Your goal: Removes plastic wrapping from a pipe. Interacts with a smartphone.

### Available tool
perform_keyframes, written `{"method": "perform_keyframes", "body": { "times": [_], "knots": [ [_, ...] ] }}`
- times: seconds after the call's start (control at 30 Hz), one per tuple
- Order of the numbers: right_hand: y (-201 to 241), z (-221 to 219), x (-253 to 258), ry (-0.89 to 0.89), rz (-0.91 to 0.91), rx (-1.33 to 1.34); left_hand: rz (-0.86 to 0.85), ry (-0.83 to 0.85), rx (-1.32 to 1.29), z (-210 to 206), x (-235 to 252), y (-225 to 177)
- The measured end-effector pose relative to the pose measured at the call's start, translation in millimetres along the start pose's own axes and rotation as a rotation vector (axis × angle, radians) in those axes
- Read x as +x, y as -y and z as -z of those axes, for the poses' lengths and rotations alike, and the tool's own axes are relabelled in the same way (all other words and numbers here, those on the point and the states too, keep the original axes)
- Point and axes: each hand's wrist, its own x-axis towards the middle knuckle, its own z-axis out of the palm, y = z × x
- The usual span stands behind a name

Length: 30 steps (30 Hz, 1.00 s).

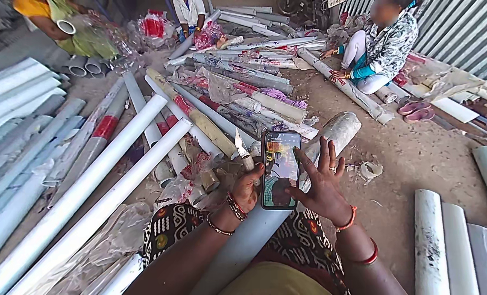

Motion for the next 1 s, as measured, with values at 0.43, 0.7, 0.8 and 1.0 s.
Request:
{"method": "perform_keyframes", "body": {
  "times": [0.43,0.7,0.8,1.0],
  "knots": [
    [2.8,-2.3,-0.5,-0.013,0.026,0.054,0.006,0.027,-0.016,4.2,1.8,1.9],
    [6.1,-2.0,0.6,0.018,0.012,0.058,0.027,0.056,-0.057,6.8,3.4,1.4],
    [5.1,-3.4,0.7,0.014,0.02,0.062,0.029,0.045,-0.056,5.9,3.4,1.5],
    [4.0,-5.2,0.3,0.008,0.02,0.067,0.018,0.048,-0.051,6.4,4.6,2.1]
  ]
}}
